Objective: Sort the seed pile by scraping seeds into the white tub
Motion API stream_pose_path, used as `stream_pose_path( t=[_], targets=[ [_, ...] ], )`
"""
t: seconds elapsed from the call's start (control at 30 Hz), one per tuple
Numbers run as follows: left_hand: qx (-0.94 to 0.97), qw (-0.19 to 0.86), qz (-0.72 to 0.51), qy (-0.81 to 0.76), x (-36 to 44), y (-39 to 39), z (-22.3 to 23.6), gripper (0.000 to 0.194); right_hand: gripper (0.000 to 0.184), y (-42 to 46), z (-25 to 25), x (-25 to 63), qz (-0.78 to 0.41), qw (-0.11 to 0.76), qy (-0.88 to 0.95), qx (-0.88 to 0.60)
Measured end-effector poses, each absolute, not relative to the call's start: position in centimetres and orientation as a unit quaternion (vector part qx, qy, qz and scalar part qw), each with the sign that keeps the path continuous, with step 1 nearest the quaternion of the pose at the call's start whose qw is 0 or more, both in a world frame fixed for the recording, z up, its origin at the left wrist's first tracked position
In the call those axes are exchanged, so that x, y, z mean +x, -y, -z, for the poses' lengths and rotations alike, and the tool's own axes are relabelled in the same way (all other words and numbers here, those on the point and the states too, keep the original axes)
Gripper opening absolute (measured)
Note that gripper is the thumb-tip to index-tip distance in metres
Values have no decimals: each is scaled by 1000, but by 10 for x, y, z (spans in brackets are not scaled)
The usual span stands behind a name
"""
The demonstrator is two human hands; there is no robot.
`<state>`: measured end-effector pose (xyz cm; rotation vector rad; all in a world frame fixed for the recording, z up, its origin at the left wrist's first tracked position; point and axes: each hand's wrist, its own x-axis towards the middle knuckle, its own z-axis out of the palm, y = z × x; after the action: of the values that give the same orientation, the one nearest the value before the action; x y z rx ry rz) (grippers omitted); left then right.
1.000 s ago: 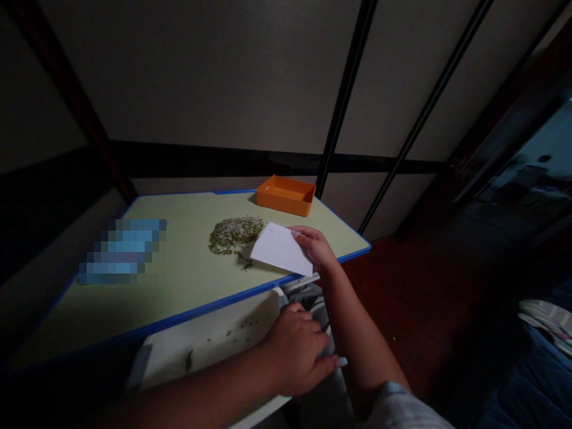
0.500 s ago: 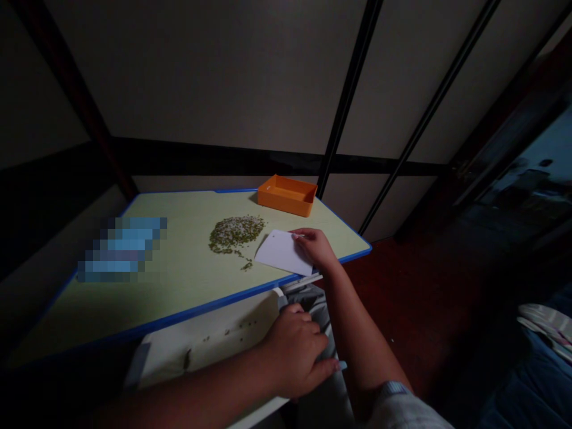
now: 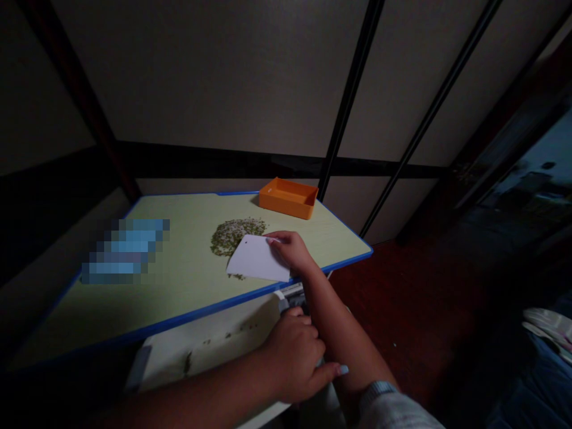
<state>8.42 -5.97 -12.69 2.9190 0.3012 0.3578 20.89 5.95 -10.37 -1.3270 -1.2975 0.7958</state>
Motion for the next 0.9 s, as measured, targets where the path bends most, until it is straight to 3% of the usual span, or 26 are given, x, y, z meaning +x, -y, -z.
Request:
stream_pose_path(
  t=[0.33, 0.9],
  targets=[
    [983, 92, -123, -95, 84, 60, 127, 54, 42, -49, 104, 224, -458, 566, 480, -490],
    [982, 89, -145, -87, 85, 59, 132, 57, 39, -38, 108, 243, -388, 547, 530, -518]
  ],
)
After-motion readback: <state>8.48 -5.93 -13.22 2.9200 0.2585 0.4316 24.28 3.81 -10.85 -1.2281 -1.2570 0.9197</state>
